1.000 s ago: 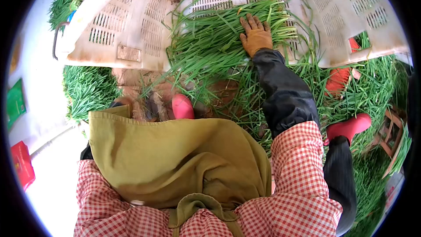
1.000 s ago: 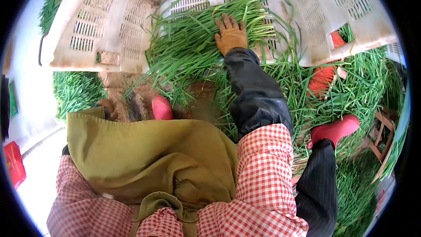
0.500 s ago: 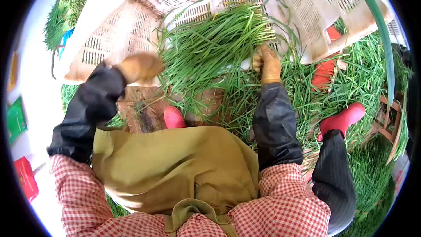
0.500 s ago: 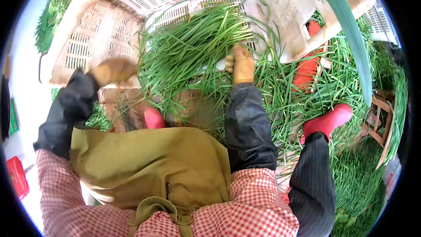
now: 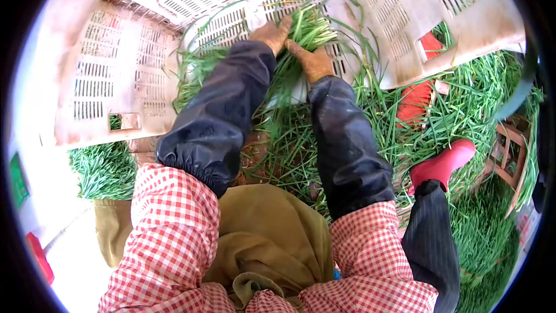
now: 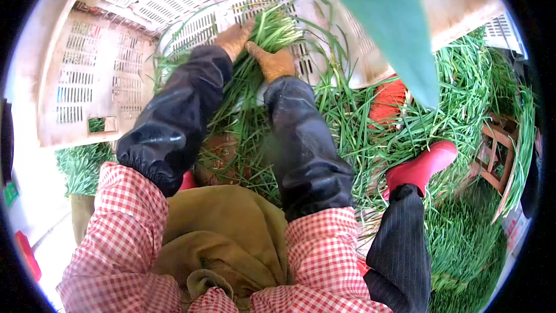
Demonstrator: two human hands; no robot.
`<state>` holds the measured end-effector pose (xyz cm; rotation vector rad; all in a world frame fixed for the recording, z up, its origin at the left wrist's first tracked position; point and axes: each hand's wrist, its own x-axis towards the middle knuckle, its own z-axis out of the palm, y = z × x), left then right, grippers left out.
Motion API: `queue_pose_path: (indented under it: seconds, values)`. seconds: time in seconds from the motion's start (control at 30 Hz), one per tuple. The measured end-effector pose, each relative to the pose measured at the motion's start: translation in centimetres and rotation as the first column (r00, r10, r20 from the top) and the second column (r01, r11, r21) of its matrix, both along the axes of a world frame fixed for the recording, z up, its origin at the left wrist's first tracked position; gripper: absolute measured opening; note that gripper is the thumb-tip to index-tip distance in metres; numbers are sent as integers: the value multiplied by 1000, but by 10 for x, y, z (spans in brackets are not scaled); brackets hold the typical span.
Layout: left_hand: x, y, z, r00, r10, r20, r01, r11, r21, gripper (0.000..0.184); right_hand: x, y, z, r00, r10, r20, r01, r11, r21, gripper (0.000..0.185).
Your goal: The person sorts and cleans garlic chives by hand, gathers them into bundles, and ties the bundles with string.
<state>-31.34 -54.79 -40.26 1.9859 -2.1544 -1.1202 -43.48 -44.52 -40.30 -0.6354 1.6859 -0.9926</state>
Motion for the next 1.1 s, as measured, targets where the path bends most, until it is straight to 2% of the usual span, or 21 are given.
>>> queue_pose_path:
  seconds: [0.03,0.1,0.13,0.17,0.2,0.27,0.3,0.37,0.4,0.43,0.5,0.63,0.7,0.77,0.83,0.87,0.93,1.0,1.03,1.07,1.1]
  values:
    - [3,3,-1,999,9,-47,-8,1000,24,90,4,0,-6,1000,5,8,-5,1000,-6,80]
    - [5,14,8,960,221,-172,-182,959,217,93,11,1,-13,874,-279,399,293,956,26,51]
    - [10,24,25,823,408,-395,-135,816,562,81,16,8,2,671,-311,673,424,906,-5,50]
    - [6,42,39,769,406,-494,-62,816,575,85,18,20,19,510,-317,799,520,854,6,53]
    - [2,67,57,769,296,-566,-2,887,462,97,12,33,23,528,-293,797,505,863,-17,56]
    - [-11,109,133,876,97,-472,99,922,374,113,1,62,46,528,-285,800,513,857,-33,60]
    - [-17,128,123,819,-66,-570,177,974,142,113,-5,79,64,514,-305,801,543,839,-29,61]
    - [-22,161,152,864,-228,-449,240,970,-31,114,-19,114,86,575,-271,772,541,834,-111,60]
    - [-28,180,156,863,-263,-432,224,965,-140,118,-24,129,105,504,-234,831,575,809,-121,57]
    - [-31,190,169,836,-280,-472,247,960,-132,126,-29,143,121,431,-189,882,606,785,-128,55]
    - [-37,209,195,776,-308,-551,295,949,-114,144,-37,165,161,505,-143,851,581,785,-213,56]
    - [-20,219,252,611,-285,-739,195,958,-208,139,2,182,291,773,-56,632,489,688,-536,61]
    - [4,223,293,604,-48,-796,251,959,132,116,19,195,338,823,109,557,327,711,-623,60]
    - [31,258,342,281,112,-953,35,991,127,83,47,204,372,907,255,337,85,672,-736,61]
    - [73,272,317,-114,315,-942,-114,938,327,61,86,215,400,977,212,15,-111,567,-816,58]
    - [92,275,312,-298,321,-899,-150,914,376,60,108,222,411,978,176,-110,-186,513,-838,56]
    - [119,285,327,-481,262,-837,-181,904,387,60,146,237,428,936,188,-299,-352,447,-822,51]
    - [142,293,345,-554,212,-805,-188,910,369,60,157,261,451,796,541,-273,-573,527,-628,50]
    - [151,298,352,-570,192,-799,-193,914,358,59,159,278,457,785,556,-273,-582,510,-633,50]
    - [162,301,357,-580,174,-795,-201,916,347,59,162,291,460,719,275,-638,-687,422,-592,52]
    - [173,304,360,-595,154,-788,-216,915,342,59,163,300,461,511,-75,-856,-781,374,-499,53]
